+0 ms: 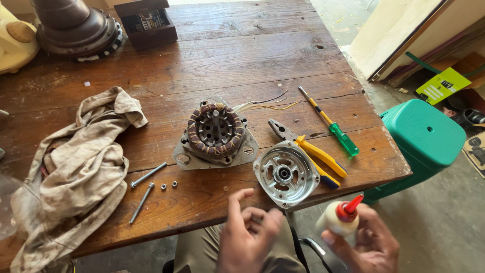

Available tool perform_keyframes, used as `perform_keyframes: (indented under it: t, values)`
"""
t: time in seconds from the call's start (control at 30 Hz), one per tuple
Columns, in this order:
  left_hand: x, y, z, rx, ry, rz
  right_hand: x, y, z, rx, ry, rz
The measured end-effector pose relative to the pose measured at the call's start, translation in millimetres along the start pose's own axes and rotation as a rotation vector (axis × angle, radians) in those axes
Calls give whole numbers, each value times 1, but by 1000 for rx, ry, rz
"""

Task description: The person disassembles a small electric motor, applies glue to the rotor and stator, and reassembles the unit with screws and nuts. The person uses a glue bottle and a screwdriver during the process.

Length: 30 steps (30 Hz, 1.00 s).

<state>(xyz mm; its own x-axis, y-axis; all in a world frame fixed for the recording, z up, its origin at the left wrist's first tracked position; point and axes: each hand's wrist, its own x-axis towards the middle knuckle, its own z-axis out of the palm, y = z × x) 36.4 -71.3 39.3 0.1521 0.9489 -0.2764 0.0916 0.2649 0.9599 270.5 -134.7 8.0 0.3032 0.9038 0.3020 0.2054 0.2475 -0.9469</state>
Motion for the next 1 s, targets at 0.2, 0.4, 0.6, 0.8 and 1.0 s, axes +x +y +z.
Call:
perform_keyframes:
  t: [0.2, 0.4, 0.6, 0.8, 1.0]
  values:
    - [23, 23, -4, 309, 13, 46, 22, -50, 7, -632, 121, -243]
    - [33, 23, 3, 377, 58, 218, 28, -67, 1, -833, 145, -241]
    - [27, 15, 7, 275, 188, 421, 32, -73, -3, -941, 117, -283]
    - [32, 0, 7, 409, 348, 860, 40, -87, 2, -929, 59, -286]
    - [45, -19, 9, 369, 365, 913, 53, -94, 13, -1002, -36, -402]
